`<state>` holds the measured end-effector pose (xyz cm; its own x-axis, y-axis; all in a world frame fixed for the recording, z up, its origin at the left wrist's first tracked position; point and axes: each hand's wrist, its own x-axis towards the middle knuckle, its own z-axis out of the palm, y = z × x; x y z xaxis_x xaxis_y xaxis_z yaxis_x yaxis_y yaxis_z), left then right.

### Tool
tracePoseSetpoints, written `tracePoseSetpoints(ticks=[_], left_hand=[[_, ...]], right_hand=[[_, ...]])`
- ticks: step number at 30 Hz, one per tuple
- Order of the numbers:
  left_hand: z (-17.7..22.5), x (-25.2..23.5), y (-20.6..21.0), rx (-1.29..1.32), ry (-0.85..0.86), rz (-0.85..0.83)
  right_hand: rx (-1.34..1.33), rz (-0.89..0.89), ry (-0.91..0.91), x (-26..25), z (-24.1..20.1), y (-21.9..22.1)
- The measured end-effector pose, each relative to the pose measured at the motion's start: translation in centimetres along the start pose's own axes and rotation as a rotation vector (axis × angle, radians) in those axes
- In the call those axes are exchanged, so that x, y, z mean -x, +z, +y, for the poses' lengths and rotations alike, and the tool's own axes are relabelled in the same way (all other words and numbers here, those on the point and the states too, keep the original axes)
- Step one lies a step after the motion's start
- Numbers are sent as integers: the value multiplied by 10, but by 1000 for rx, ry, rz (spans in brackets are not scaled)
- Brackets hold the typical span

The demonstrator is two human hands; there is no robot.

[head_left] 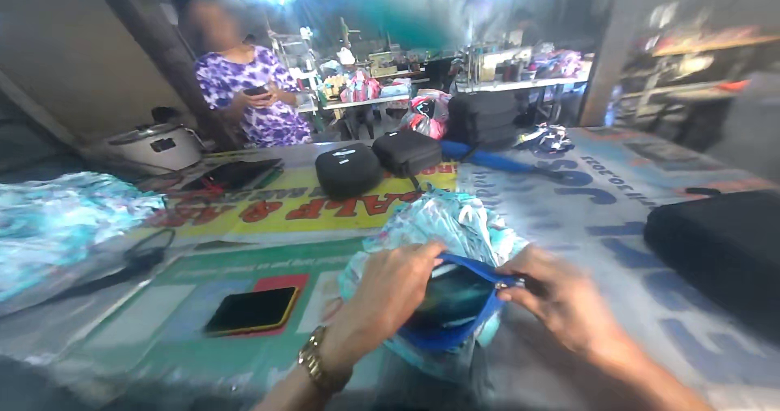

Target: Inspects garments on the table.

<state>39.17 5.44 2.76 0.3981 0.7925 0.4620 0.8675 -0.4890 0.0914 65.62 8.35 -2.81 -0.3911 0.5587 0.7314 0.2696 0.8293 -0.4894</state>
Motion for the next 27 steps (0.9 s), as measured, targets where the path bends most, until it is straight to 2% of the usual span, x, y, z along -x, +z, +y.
tracePoseSetpoints(ticks=[2,4,5,8,10,13,17,22,27], left_hand=[[-4,-4,-4,90,-37,-86],[-5,-6,-5,113,-64,-133],[0,-4,-5,68,-46,-68],[39,14,-5,-111,125,288],[67,31,1,-125,195,387],[84,52,20,-40,152,365],[84,78,37,152,178,369],[86,100,46,192,110,434],[75,111,30,237,-19,465]], right_hand=[[12,-99,-3,3,4,-2],[5,-88,-8,6,9,2],[-5,-49,-12,7,10,4],[-53,41,-17,9,3,9],[-102,62,-20,16,-8,15],[-176,48,-59,28,-24,25],[-220,-37,-57,46,-34,26],[-83,-39,-38,57,-50,32],[19,-105,-171,48,-57,34]])
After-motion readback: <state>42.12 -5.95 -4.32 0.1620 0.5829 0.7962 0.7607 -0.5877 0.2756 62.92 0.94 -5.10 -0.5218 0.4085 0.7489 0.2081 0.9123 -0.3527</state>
